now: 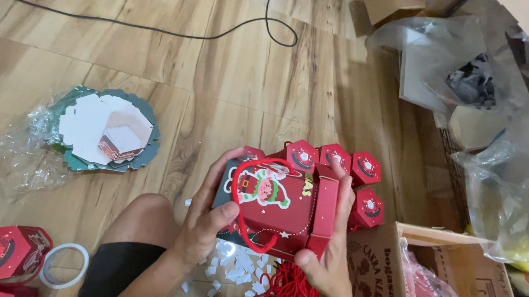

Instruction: The person assembles Christmas-themed gift boxes by folding the cardboard panels and threading red strings through precut holes to create handles by hand.

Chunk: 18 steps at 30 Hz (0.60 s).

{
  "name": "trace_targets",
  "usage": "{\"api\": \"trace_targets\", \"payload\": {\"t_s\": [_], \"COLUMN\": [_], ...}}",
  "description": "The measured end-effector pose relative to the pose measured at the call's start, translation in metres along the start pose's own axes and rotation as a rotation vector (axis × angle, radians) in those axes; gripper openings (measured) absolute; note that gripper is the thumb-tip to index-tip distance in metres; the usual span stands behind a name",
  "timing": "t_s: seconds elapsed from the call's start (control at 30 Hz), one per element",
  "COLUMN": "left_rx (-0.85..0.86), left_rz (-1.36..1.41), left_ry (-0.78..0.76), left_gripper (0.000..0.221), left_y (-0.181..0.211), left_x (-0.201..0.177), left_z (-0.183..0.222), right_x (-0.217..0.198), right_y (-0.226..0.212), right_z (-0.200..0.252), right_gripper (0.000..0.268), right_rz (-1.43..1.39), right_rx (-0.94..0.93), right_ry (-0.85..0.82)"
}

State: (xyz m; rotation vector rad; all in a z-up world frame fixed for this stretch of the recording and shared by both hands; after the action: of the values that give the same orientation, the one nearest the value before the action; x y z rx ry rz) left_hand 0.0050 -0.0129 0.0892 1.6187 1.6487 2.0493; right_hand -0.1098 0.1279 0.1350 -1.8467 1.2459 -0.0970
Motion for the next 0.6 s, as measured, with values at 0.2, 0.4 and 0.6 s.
{"api": "trace_targets", "payload": {"t_s": [0.2,0.4,0.6], "left_rx": [-0.078,-0.314,-0.351], "left_rz": [-0.011,0.195,0.167], "left_ry": [0.11,0.267,0.318], "left_gripper": [0.079,0.067,0.063], "left_y": [0.004,-0.007,0.002], "left_x": [0.005,0.004,0.013], "left_z": [0.003,-0.009,-0.01], "right_x": [-0.002,-0.009,-0.004], "right_y": [-0.01,0.001,-0.003], "right_z": [-0.001,0.001,0.001], "right_gripper": [0.106,0.112,0.105], "right_rz": [0.111,0.175,0.15], "right_rx": [-0.03,-0.114,-0.16], "right_ry": [-0.034,-0.092,-0.104]}}
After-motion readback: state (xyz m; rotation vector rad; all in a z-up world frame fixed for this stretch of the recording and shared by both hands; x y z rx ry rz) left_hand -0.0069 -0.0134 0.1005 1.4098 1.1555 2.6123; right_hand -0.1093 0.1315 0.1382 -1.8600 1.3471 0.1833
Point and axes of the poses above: each hand's wrist, its own z-axis away from the middle knuckle, its own x-axis out of the palm, y = z × x, the point moved 1 cm from there along -z, towards the middle knuckle, and after that the axes turned 10 degrees about y, right-handed, at the moved point
